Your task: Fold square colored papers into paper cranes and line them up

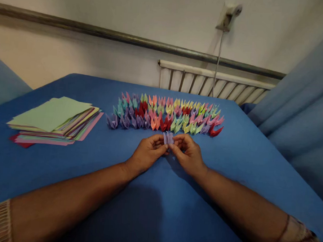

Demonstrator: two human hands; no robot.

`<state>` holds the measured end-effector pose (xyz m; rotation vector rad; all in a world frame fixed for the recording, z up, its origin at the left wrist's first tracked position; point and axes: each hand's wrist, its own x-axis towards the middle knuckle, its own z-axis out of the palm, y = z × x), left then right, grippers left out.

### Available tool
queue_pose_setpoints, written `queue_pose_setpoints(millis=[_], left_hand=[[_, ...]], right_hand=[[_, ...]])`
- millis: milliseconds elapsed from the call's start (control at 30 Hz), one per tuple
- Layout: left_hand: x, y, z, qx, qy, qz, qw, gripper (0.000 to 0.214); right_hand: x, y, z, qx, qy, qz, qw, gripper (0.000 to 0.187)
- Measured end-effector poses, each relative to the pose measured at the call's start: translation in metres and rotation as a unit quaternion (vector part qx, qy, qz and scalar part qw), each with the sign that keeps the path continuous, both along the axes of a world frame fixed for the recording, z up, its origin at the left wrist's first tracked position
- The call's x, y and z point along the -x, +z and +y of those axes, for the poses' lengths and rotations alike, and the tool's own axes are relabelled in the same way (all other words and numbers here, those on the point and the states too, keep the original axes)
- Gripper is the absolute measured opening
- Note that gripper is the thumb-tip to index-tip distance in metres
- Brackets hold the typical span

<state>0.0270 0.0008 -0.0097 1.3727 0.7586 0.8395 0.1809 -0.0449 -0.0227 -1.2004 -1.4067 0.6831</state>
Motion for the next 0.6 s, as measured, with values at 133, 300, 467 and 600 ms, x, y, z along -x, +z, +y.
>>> queue_pose_setpoints(millis=[133, 300, 467, 600], left_hand=[[0.0009, -0.0038, 0.0004, -0.025, 0.006, 0.008, 1.000, 0.017], [0.0011, -0.0063, -0.0009, -0.033, 0.010, -0.008, 0.999, 0.023], [0.0020, -0.0087, 0.0004, -0.071, 0.021, 0.034, 0.997, 0.019], [0.0028, -0.0095, 0.0002, -0.103, 0.023, 0.067, 0.992, 0.019]], right_hand=[[0.0009, -0.0008, 0.0006, 0.009, 0.007, 0.010, 1.000, 0.025], [-0.0003, -0.0019, -0.0003, 0.002, -0.012, -0.041, 0.999, 0.018], [-0.0020, 0.0008, -0.0022, -0.028, -0.018, -0.112, 0.993, 0.008], [-0.0023, 0.0005, -0.0015, -0.028, -0.021, -0.137, 0.990, 0.010]])
